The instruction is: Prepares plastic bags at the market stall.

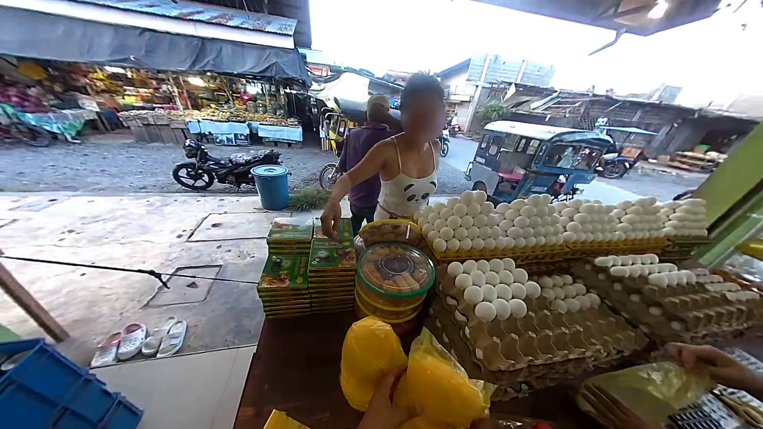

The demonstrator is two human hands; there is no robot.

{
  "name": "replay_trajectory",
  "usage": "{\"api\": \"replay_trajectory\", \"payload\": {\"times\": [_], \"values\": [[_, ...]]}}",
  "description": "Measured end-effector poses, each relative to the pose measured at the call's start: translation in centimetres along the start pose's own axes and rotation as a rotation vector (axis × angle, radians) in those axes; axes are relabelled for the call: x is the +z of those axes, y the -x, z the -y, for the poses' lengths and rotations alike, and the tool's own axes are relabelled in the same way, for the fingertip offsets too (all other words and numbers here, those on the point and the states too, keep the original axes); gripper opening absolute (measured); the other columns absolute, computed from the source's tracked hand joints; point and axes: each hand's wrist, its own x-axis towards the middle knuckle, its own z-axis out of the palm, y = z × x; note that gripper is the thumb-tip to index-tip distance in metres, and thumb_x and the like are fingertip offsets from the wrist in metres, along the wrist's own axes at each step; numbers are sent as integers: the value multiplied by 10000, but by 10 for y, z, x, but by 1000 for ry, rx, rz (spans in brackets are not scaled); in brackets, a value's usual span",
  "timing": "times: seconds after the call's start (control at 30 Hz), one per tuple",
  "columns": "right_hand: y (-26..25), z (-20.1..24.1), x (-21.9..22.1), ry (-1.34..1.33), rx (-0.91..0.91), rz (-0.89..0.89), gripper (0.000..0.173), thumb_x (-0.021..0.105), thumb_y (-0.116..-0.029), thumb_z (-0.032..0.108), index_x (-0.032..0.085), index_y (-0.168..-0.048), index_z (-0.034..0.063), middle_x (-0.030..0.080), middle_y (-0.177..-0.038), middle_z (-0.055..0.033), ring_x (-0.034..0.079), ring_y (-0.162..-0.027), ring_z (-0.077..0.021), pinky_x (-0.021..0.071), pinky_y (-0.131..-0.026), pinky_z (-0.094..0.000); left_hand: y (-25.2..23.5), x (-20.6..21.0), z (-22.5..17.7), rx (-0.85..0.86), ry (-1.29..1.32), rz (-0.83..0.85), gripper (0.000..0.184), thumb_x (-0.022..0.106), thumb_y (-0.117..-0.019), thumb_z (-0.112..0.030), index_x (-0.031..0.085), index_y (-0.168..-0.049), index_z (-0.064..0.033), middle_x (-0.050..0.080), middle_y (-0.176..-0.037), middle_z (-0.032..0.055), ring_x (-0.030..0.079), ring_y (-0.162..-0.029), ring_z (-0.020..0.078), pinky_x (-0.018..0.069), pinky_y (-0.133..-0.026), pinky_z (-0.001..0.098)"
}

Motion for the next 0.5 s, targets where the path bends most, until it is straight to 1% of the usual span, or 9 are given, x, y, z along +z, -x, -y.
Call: {"api": "replay_trajectory", "payload": {"times": [0.03, 0.07, 0.1, 0.17, 0.2, 0.3, 0.37, 0.43, 0.5], "values": [[-2, 7, 0, -42, -44, 3, 1230, 876, -627, 266, 133, -1535, -102, 509, -1387, -204, 588, -1187, -95, 531, -976, -270, -1, 1, -6, 11, 28, -15, 853, 814, -843, -221, 376, -1539, 4, 442, -1536, 234, 451, -1415, 318, 418, -1144, 471], [-5, 10, 0, -57, -93, 12, 1275, 887, -634, 299, 98, -1564, -72, 474, -1448, -194, 567, -1223, -72, 523, -993, -250, -3, 2, -9, 22, 14, -19, 871, 800, -859, -266, 349, -1555, 2, 428, -1550, 231, 434, -1431, 314, 404, -1156, 472], [-8, 10, 3, -46, -120, 17, 1232, 888, -644, 279, 142, -1560, -72, 498, -1438, -191, 579, -1216, -69, 528, -995, -246, -5, 3, -8, 26, -31, -1, 867, 776, -890, -307, 332, -1565, 7, 414, -1560, 242, 421, -1444, 321, 383, -1175, 471], [-8, 3, 12, 2, -85, -13, 913, 877, -671, 95, 387, -1409, -126, 649, -1218, -174, 665, -1060, -85, 571, -929, -262, -10, 6, 4, 14, -146, 64, 780, 713, -950, -358, 373, -1541, 22, 440, -1533, 265, 433, -1439, 335, 352, -1202, 471], [-6, -4, 15, 59, -62, -29, 818, 854, -683, 80, 437, -1352, -134, 670, -1148, -156, 670, -1012, -68, 569, -911, -247, -12, 6, 12, 16, -184, 85, 740, 697, -960, -367, 408, -1519, 21, 466, -1509, 262, 447, -1426, 335, 353, -1202, 471], [-2, -23, 15, 186, -32, -44, 807, 848, -719, 69, 425, -1361, -177, 644, -1182, -241, 652, -1059, -143, 537, -964, -299, -12, 3, 24, 68, -284, 67, 709, 723, -939, -349, 472, -1484, 28, 493, -1494, 259, 424, -1435, 372, 303, -1219, 505], [-1, -26, 15, 219, 3, -40, 797, 835, -746, 47, 407, -1383, -168, 627, -1212, -261, 646, -1090, -176, 533, -981, -315, -8, 0, 27, 85, -308, 52, 672, 716, -949, -317, 484, -1483, 18, 475, -1518, 249, 397, -1457, 369, 285, -1230, 498], [0, -19, 16, 226, 58, -36, 794, 829, -772, 42, 393, -1404, -160, 616, -1233, -280, 641, -1106, -213, 526, -989, -349, 3, -5, 28, 72, -299, 19, 612, 678, -981, -272, 482, -1489, 8, 452, -1537, 247, 400, -1462, 356, 308, -1224, 482], [9, -15, 12, 171, 46, -79, 813, 828, -752, 106, 393, -1386, -161, 619, -1206, -254, 645, -1063, -163, 545, -941, -315, 26, -15, 27, 12, -355, -7, 543, 642, -1007, -276, 520, -1465, -10, 481, -1507, 253, 452, -1418, 385, 374, -1182, 508]]}}
